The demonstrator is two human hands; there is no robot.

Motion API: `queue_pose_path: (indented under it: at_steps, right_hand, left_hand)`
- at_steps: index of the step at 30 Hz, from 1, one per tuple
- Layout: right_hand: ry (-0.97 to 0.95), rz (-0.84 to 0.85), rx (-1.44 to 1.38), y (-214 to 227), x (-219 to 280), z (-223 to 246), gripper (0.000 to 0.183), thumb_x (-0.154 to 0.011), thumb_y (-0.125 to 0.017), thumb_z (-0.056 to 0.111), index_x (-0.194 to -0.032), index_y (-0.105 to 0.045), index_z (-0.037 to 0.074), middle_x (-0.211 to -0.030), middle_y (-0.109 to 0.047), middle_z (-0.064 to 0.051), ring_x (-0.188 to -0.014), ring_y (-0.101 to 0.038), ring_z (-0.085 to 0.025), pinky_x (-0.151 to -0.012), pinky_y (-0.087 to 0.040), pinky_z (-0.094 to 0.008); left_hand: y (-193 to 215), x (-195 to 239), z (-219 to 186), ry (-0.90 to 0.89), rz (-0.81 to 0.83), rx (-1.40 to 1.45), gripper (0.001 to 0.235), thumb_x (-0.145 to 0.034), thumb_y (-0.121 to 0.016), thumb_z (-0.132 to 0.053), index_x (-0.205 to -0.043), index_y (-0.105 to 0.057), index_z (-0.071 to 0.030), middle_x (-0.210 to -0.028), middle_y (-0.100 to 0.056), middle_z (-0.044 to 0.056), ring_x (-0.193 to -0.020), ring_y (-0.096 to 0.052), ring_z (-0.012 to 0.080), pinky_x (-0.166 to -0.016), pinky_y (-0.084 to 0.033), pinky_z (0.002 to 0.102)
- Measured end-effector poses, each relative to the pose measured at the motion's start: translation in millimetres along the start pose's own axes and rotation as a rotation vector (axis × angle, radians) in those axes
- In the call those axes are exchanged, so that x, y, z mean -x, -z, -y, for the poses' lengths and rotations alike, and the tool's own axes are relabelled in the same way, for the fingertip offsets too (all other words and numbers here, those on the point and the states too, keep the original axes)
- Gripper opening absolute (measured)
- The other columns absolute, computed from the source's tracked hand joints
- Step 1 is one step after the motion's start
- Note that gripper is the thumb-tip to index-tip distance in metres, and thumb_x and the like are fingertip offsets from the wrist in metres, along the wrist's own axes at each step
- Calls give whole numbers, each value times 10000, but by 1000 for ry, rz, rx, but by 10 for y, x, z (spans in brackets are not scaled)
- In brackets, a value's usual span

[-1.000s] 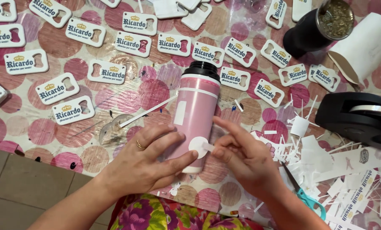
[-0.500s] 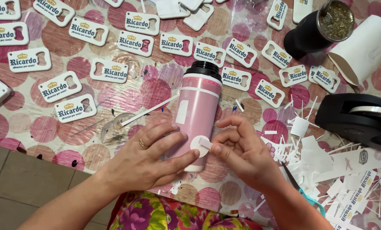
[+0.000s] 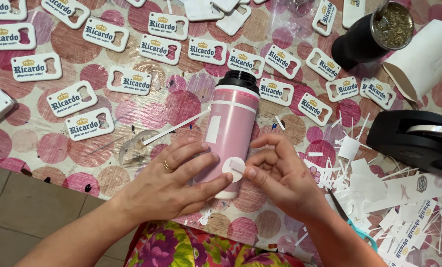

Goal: The person cuts small pieces of paper and stickers using scissors and applies them to a pink thermos and white plastic bottle openers. They handle the items one at a time, smoothing the stickers onto the surfaces.

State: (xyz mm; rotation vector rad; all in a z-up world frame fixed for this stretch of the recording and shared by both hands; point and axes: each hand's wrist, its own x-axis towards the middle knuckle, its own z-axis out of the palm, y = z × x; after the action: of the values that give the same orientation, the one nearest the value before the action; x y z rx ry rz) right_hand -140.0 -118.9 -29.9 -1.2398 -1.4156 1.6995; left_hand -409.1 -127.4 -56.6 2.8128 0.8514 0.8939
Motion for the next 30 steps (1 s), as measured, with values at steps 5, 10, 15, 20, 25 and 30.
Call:
queue_pose_path:
  at_steps: [5, 10, 15, 20, 25, 30]
  right_hand:
    - [1, -29, -12, 34, -17, -53, 421, -939, -691, 81, -1300, -476, 56, -876, -719, -89, -787, -660, -99, -699, -530, -207]
    - [16, 15, -51, -18, -30, -27, 399, -946, -680, 44, -1289, -476, 40, -893, -709, -96, -829, -674, -124, -729, -557, -230]
    - [-43, -5, 1, -78, -61, 65, 378, -936, -697, 67, -1257, -497, 76, -867, -710, -73, -769, -682, -115, -675, -582, -232]
    - [-55, -5, -42, -82, -74, -35, 383, -938, -706, 64, -1254, -491, 83, -869, -698, -60, -769, -661, -96, -678, -556, -223]
    - [-64, -11, -27, -94, -85, -38, 378, -934, -711, 63, -1241, -492, 85, -864, -707, -70, -774, -665, -96, -697, -554, -219]
    - [-59, -8, 39, -117, -91, 44, 341, -943, -696, 65, -1223, -501, 79, -839, -701, -66, -744, -665, -117, -675, -563, -241]
  left_hand:
    - [9, -15, 0, 0, -34, 39, 358, -1019, -673, -412, -1300, -637, -193, -1288, -528, 122, -1262, -523, 336, -1124, -467, 559]
    - [11, -27, 1, -7, -37, 43, 345, -1020, -673, -413, -1288, -646, -198, -1284, -529, 124, -1268, -514, 334, -1129, -462, 555]
    - [24, -44, -13, -5, -31, 23, 346, -1028, -656, -408, -1287, -646, -180, -1271, -512, 118, -1263, -502, 322, -1126, -465, 550]
    - [-10, 4, -9, -41, -28, -28, 424, -1054, -640, -443, -1373, -598, -166, -1366, -539, 86, -1318, -480, 323, -1161, -422, 558]
    - [17, -7, 1, -99, -3, -89, 434, -1097, -579, -407, -1436, -598, -139, -1497, -539, 22, -1376, -450, 336, -1190, -364, 570]
    - [-5, 2, 8, -110, 4, -134, 443, -1097, -571, -469, -1404, -631, -155, -1477, -589, 18, -1397, -482, 300, -1199, -329, 535]
